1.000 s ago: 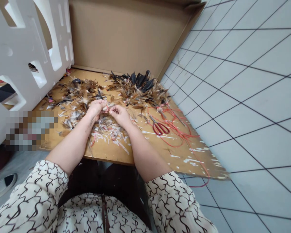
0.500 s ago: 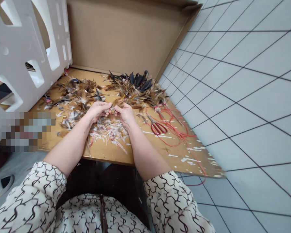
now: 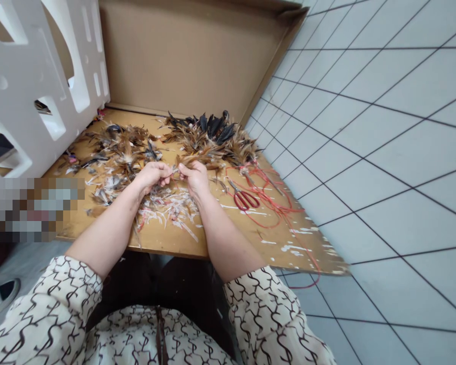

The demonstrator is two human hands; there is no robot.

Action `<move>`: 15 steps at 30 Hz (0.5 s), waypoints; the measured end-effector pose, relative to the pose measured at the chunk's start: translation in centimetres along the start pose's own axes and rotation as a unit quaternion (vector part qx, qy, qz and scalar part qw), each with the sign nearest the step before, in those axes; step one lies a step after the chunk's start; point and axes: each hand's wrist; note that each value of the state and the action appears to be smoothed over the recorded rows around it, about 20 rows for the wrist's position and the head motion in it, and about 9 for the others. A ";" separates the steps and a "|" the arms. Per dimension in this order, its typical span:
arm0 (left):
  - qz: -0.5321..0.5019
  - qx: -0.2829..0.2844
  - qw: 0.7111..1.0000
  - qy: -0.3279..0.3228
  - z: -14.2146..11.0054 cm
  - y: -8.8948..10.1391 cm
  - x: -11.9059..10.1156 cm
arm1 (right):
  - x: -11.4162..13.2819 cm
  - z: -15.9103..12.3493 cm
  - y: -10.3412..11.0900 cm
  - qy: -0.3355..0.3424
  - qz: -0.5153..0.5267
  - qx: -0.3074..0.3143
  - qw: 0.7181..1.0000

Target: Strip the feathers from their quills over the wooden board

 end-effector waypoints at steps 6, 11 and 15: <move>-0.013 0.021 1.000 0.015 -0.1 0.0 -0.1 | 0.1 0.2 0.5 -0.009 0.024 -0.006 1.000; -0.028 0.016 0.999 0.012 0.0 0.2 0.0 | 0.1 0.1 0.6 -0.018 0.047 0.017 0.999; -0.035 0.019 0.999 0.005 0.1 0.2 0.1 | -0.2 -0.2 0.2 -0.034 0.015 0.081 0.996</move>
Point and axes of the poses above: each hand's wrist, its own z-axis towards the middle knuckle, its own y-axis out of the back of the hand, x = y × z, and after that the axes turned 6 degrees about z, right-handed
